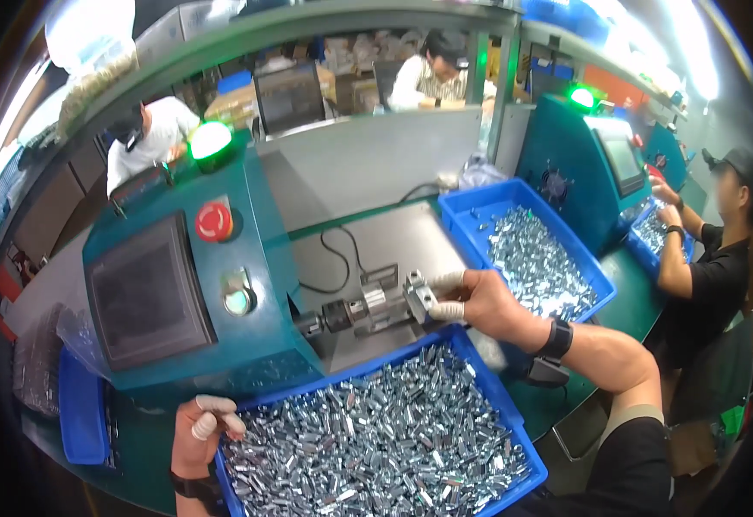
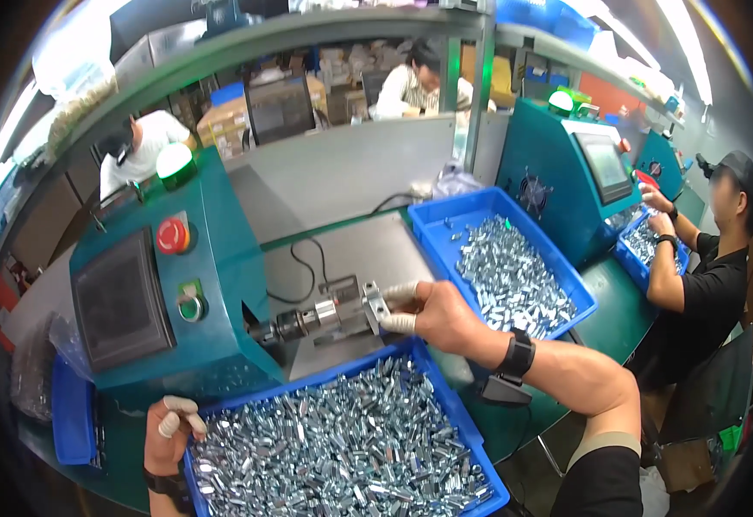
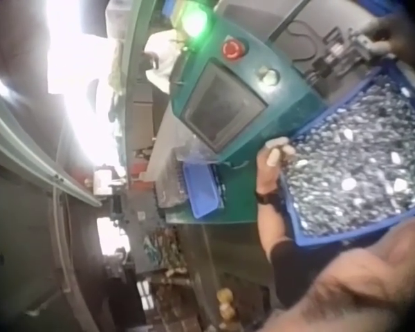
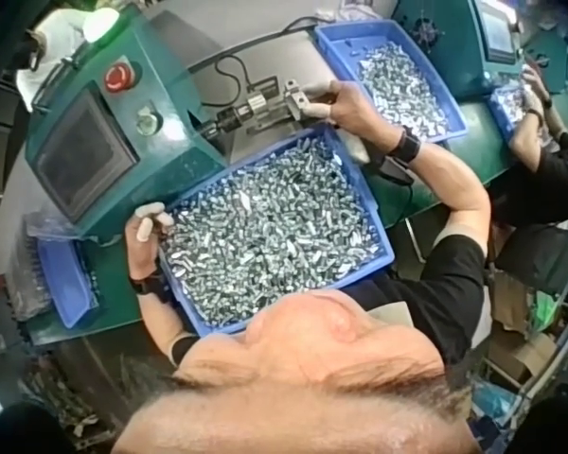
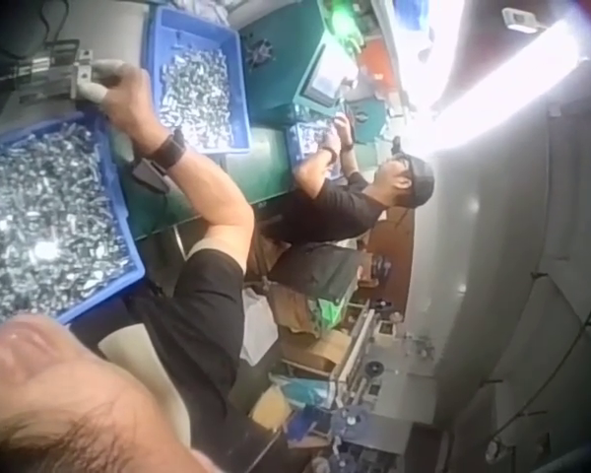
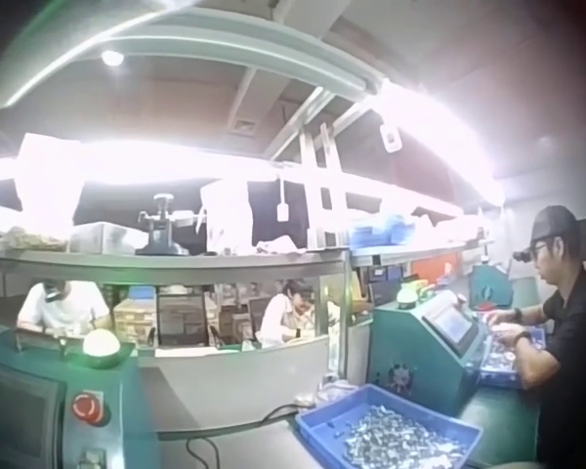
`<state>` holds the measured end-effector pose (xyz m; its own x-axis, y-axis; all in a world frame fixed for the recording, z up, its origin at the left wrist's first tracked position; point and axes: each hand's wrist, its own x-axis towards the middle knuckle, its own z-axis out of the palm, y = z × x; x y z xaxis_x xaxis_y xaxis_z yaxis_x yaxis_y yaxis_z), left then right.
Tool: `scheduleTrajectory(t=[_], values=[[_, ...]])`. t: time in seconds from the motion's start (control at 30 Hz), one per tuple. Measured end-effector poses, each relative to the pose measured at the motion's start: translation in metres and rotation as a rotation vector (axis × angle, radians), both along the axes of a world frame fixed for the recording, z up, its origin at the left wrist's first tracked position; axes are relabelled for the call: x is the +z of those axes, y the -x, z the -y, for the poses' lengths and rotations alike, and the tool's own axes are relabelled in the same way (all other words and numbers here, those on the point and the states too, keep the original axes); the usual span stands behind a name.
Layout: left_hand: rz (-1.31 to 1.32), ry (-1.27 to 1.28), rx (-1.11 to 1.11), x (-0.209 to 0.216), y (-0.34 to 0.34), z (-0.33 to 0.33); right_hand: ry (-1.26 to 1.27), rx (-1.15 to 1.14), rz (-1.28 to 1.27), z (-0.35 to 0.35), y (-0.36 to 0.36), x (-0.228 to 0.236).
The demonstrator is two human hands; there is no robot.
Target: The person picks up a metal component from a blue bin, places it into the machine's fixture, and then removes it and places it into a separate blue bin after the machine cycles.
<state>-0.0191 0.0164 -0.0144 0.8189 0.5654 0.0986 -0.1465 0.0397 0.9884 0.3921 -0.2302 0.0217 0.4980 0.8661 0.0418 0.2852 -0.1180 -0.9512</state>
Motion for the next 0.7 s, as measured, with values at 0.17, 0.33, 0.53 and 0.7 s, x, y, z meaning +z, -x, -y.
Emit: scheduleTrajectory(t=[0.17, 0.33, 0.53, 0.7], values=[[-0.037, -0.058, 0.019, 0.002, -0.003, 0.001, 0.076, -0.005, -0.05, -0.005, 0.007, -0.002], [-0.026, -0.088, 0.032, 0.005, -0.01, 0.0, -0.148, -0.014, -0.123, -0.01, 0.002, -0.013], [-0.017, -0.057, 0.021, 0.004, -0.003, 0.0, -0.137, -0.054, -0.094, -0.005, 0.016, -0.01], [-0.009, -0.073, 0.026, 0.005, -0.006, 0.002, -0.124, -0.006, -0.085, -0.006, 0.016, -0.012]])
